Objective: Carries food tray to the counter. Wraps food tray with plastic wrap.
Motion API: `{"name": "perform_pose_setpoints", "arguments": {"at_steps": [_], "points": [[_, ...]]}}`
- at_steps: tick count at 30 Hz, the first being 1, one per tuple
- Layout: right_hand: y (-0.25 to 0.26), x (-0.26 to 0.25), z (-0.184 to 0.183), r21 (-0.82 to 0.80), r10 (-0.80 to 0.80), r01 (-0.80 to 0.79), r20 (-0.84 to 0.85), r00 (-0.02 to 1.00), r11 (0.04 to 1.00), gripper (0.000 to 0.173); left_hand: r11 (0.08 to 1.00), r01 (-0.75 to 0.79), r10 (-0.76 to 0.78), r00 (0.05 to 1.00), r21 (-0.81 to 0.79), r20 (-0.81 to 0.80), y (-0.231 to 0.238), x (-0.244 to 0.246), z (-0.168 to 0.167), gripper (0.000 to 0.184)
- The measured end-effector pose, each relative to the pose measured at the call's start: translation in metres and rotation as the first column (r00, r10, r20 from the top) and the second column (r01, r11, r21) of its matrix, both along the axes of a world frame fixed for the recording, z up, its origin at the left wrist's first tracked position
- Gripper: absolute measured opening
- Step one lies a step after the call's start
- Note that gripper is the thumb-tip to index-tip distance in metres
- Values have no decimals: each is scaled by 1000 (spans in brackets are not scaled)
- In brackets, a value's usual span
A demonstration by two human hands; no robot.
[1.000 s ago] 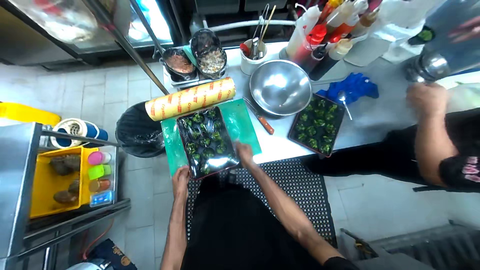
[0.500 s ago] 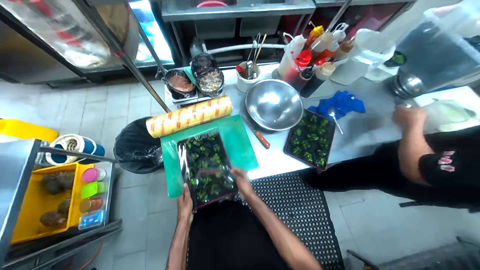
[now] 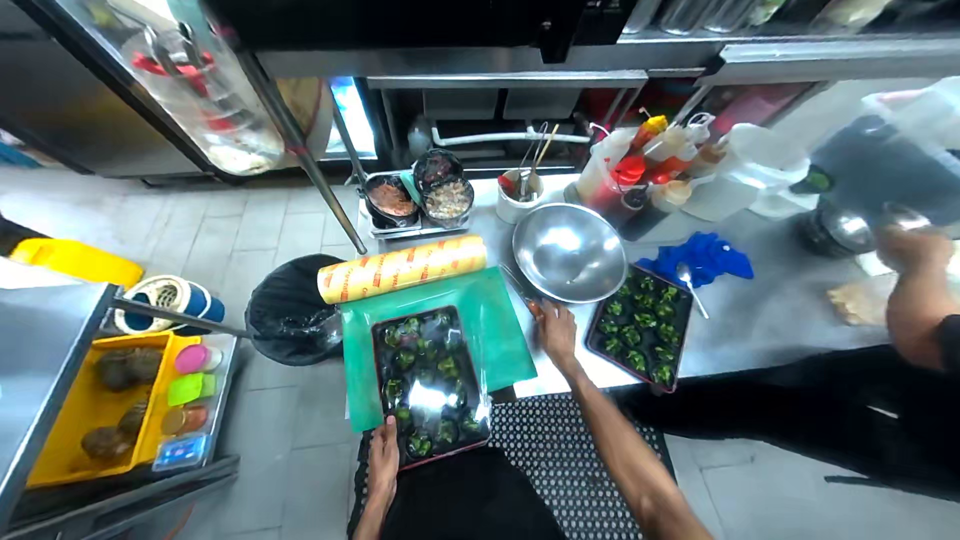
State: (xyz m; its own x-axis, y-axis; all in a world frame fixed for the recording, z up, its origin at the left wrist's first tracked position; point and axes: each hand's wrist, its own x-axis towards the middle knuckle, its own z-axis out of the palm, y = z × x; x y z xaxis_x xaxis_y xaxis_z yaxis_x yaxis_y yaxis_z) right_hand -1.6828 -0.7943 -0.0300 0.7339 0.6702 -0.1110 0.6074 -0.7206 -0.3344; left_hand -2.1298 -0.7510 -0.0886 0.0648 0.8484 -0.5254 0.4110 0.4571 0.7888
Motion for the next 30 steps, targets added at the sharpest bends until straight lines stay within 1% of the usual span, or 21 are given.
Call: {"name": "perform_pose_setpoints", "arguments": {"at_steps": [2,4,6,8,9,11,13,14,16,18,20,22,23,25,26,28,30], "points": [[9,21,-6,-203,86,-97,-62,994,974,51,995,-77,79,997,-70,18,0,1,1,58],[14,33,-8,-288,169,-205,-144,975,936,52,977,-136,149,986,-161,70,2,-1,-1,62],[16,37,-5,-337,208,-267,-203,957,903,57,962,-118,156,978,-247,141,3,-4,-1,68],[8,34,-4,-356,182,-267,-253,950,895,71,934,-28,125,959,-356,253,3,-9,5,70],[1,30,-4,-350,159,-244,-256,954,904,74,912,-1,139,942,-410,307,4,-9,9,68],[-13,20,0,-315,97,-173,-243,965,933,68,864,2,206,911,-504,357,7,-11,17,65],[-32,10,5,-234,77,-121,-189,979,965,55,816,-11,268,893,-578,362,5,-18,19,65],[-41,4,9,-183,81,-111,-167,983,977,52,802,-13,275,896,-597,350,2,-25,20,65],[-58,-5,16,-35,136,-141,-111,984,989,54,814,-20,239,923,-581,302,0,-43,27,63],[-61,-10,26,163,243,-237,-20,970,958,50,879,-27,158,959,-476,237,6,-61,42,54],[-34,-15,49,305,387,-370,4,922,878,45,957,-16,58,989,-288,137,18,-81,53,45],[24,-26,84,324,562,-515,-66,825,794,43,996,60,-59,998,-65,22,35,-93,66,37],[60,-36,100,290,644,-595,-112,757,750,42,993,114,-113,993,32,-27,48,-92,76,35],[138,-67,121,170,764,-745,-170,623,645,39,953,230,-218,973,199,-80,74,-76,96,35],[175,-87,124,94,805,-805,-181,565,586,36,914,289,-279,957,283,-77,86,-64,105,37],[241,-132,121,-42,852,-876,-210,479,481,34,797,390,-408,911,462,-64,108,-30,120,35],[289,-166,109,-143,857,-895,-257,446,423,37,669,449,-521,852,593,-57,127,11,126,33]]}}
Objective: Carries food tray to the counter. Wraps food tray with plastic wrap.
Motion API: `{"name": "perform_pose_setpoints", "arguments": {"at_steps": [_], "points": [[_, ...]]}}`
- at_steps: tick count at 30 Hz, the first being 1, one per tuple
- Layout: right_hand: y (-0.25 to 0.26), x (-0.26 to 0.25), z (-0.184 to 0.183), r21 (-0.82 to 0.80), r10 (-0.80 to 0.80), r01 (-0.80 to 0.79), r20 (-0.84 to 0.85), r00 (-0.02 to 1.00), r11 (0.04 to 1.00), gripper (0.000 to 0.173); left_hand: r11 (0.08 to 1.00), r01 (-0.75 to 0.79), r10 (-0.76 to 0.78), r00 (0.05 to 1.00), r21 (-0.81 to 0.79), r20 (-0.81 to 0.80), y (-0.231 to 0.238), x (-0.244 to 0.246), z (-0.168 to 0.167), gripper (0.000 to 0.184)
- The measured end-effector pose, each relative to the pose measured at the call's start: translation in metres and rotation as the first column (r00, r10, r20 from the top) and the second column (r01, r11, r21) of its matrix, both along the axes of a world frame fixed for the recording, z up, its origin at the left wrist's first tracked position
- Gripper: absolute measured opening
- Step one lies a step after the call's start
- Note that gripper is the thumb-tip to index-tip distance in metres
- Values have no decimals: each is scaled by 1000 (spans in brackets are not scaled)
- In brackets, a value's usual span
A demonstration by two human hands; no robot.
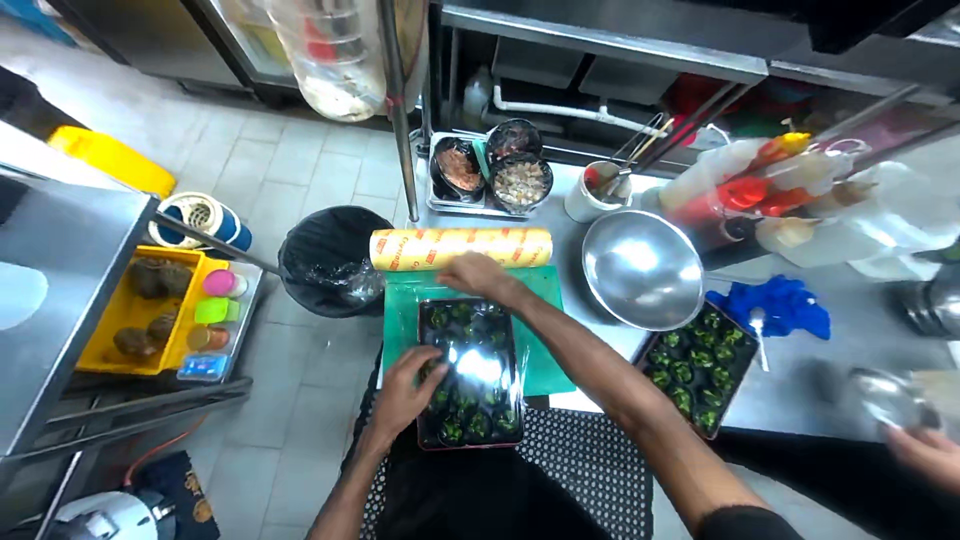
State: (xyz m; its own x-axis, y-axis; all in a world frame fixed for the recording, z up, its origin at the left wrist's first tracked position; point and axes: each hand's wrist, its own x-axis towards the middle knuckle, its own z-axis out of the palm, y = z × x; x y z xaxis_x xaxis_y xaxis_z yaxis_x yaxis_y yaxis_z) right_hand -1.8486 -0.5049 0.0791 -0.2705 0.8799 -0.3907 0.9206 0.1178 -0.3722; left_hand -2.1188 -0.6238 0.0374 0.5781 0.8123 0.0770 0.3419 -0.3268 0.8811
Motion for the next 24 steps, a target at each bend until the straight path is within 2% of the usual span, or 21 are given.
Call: {"name": "perform_pose_setpoints", "arguments": {"at_steps": [2,5,9,13,15,18,20,22,24], "points": [[25,-10,-10,-73,16,-11,71,997,997,41,989,82,-82,997,124,-10,21,38,-11,36],[20,30,-9,-101,1,9,99,995,995,40,941,140,-73,973,307,-219,58,79,-46,53],[-41,137,2,-113,-77,95,150,986,989,39,950,213,-62,848,230,-527,90,92,-74,74],[-135,210,29,-117,-209,230,172,963,966,33,957,269,-143,755,105,-640,105,87,-72,72],[-178,213,45,-124,-381,413,220,898,902,31,959,283,-204,712,9,-672,113,88,-67,74],[-234,214,37,-92,-571,615,285,770,783,35,940,303,-315,589,-158,-744,130,92,-59,79],[-275,198,25,-58,-663,710,311,681,702,42,919,314,-380,548,-237,-745,141,89,-55,80],[-313,170,-4,34,-811,821,181,556,571,47,890,309,-457,594,-336,-663,153,80,-63,77],[-341,140,-53,98,-899,905,-115,423,413,43,859,288,-491,697,-423,-523,156,63,-76,71]]}}
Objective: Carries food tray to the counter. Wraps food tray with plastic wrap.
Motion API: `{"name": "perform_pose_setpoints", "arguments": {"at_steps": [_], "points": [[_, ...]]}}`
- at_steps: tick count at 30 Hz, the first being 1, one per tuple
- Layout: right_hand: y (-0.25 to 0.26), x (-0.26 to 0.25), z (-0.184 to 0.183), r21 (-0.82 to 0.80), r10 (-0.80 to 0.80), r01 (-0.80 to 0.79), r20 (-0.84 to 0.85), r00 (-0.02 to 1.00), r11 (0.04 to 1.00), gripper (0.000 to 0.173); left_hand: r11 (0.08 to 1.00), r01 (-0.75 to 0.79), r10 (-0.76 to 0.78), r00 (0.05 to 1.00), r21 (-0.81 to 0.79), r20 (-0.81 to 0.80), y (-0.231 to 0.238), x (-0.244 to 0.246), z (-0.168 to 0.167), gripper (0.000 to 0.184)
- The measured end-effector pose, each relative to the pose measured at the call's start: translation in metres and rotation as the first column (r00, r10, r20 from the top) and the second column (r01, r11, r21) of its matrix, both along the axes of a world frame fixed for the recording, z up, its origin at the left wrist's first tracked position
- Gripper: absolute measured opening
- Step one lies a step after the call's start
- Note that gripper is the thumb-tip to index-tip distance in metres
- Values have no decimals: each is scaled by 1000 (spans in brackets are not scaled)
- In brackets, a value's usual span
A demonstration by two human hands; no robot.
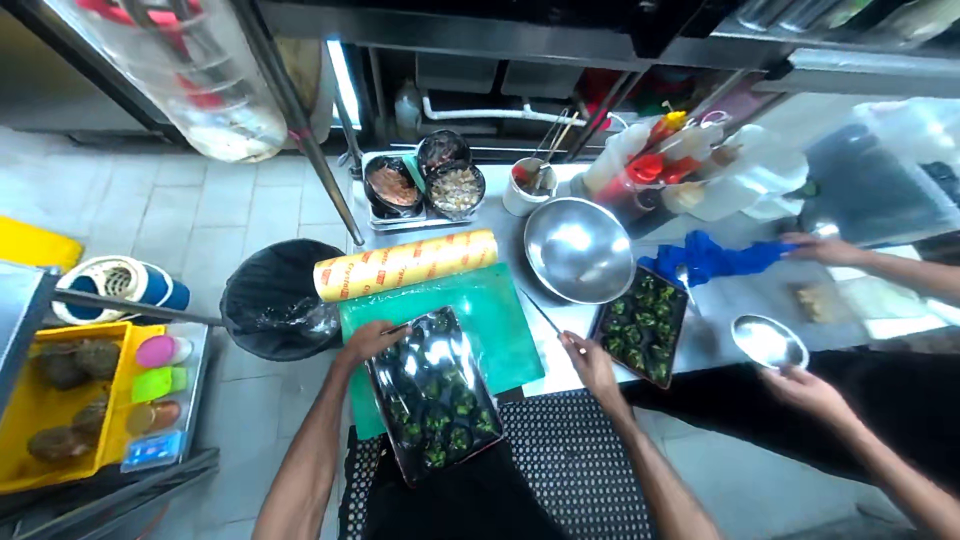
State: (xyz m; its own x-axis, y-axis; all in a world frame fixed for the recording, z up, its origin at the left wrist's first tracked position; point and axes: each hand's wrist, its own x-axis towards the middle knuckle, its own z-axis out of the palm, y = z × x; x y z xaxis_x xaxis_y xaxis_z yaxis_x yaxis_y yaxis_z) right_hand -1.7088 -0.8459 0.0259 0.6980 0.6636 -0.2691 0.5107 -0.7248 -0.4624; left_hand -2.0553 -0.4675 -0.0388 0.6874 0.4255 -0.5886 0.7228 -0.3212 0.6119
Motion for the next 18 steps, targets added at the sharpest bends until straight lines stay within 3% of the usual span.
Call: {"name": "perform_pose_setpoints", "arguments": {"at_steps": [3,7,10,14,16,18], "points": [[-16,-30,-61,163,-67,66,3,998,984,42,952,-216,259,946,-214,195,-11,-25,-11,48],[-14,-27,-102,248,-121,84,137,983,965,40,622,-538,738,646,-570,195,-48,-44,-12,31],[3,-18,-110,272,-176,108,237,955,956,38,424,-621,890,419,-659,179,-82,-44,-7,39],[51,-25,-76,275,-115,50,226,967,960,46,428,-637,901,354,-641,249,-100,-37,-3,49],[95,-41,-48,404,118,-157,120,986,901,48,469,-628,881,380,-621,282,-100,-30,2,47],[143,-56,-42,569,389,-324,7,921,756,42,486,-607,871,393,-629,294,-102,-23,2,44]]}}
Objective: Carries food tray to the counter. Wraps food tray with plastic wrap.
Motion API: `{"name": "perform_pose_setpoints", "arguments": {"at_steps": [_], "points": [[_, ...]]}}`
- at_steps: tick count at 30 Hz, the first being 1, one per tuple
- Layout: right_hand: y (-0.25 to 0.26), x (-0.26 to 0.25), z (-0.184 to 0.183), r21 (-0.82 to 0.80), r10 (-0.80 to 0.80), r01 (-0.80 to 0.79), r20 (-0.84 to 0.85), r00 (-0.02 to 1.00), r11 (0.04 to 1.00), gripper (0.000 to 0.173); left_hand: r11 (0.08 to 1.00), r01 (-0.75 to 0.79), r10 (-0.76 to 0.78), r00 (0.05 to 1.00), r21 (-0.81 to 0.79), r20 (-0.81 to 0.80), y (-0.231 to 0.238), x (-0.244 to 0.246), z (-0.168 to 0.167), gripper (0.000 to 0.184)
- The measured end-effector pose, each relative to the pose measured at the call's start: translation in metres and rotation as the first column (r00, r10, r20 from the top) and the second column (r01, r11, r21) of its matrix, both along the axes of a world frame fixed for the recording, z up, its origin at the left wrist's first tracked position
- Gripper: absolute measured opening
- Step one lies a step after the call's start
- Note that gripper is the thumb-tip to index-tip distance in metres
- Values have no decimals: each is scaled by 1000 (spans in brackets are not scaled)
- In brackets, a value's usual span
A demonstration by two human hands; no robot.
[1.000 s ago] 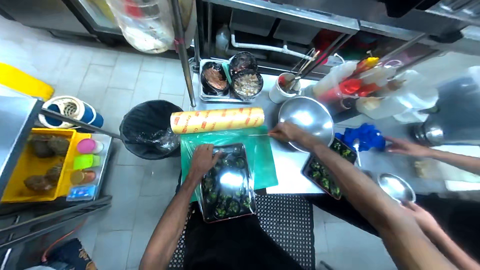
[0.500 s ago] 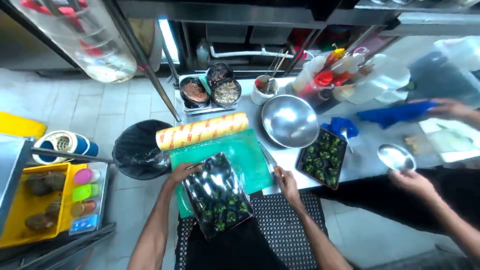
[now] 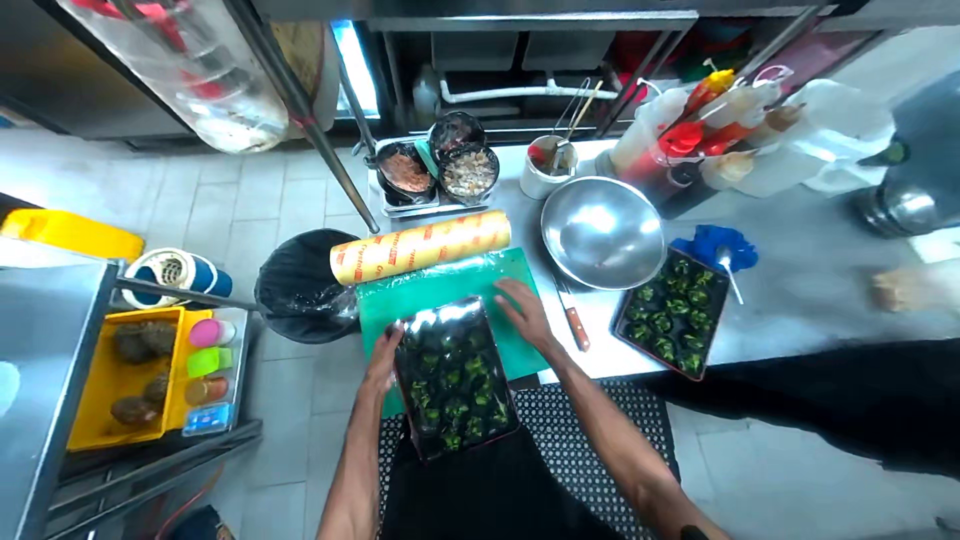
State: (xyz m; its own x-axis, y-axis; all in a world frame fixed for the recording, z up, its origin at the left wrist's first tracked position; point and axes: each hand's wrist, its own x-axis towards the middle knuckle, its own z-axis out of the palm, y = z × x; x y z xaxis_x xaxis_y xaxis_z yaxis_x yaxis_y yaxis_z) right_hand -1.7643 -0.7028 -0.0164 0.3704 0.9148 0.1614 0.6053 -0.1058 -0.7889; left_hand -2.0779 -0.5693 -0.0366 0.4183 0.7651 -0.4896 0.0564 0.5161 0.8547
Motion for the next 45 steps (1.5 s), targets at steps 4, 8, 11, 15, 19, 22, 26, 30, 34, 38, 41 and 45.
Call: {"name": "perform_pose_setpoints", "arguments": {"at_steps": [4,8,11,15,19,22,26,30,34,38,41,45], "points": [[56,-23,-26,-149,47,-221,-721,691,964,46,999,-25,25,1000,-31,-18,-3,15,2,45],[37,-49,-54,-142,-108,-45,-888,447,989,58,995,-96,93,987,-21,-129,-10,13,-8,51],[-6,-67,-49,-145,-144,42,-825,546,989,64,999,-28,22,953,-16,-304,-47,-1,-20,64],[-76,-90,-49,-86,-94,42,-784,614,995,64,996,50,-28,961,73,-275,-93,-19,-24,52],[-117,-97,-47,-69,-108,90,-821,560,994,68,972,216,-186,945,87,-270,-125,-34,-15,62],[-137,-93,-44,-79,-132,120,-833,537,990,80,966,235,-204,948,105,-245,-127,-24,-15,66],[-169,-88,-37,-72,-162,181,-817,553,981,88,974,217,-206,968,70,-145,-122,0,-14,69],[-201,-105,-9,-140,-375,407,-718,587,903,99,963,269,-268,962,11,-43,-117,49,8,65],[-206,-93,25,-10,-470,698,-747,471,716,90,927,374,-374,927,10,24,-110,117,43,61],[-182,-59,56,2,-504,887,-823,264,461,54,901,430,-433,899,60,69,-96,196,80,52],[-157,-3,60,39,-515,927,-823,242,373,42,903,416,-425,901,103,87,-84,256,101,48],[-129,86,42,132,-504,899,-789,350,418,46,909,330,-359,930,253,77,-64,331,95,54]]}}
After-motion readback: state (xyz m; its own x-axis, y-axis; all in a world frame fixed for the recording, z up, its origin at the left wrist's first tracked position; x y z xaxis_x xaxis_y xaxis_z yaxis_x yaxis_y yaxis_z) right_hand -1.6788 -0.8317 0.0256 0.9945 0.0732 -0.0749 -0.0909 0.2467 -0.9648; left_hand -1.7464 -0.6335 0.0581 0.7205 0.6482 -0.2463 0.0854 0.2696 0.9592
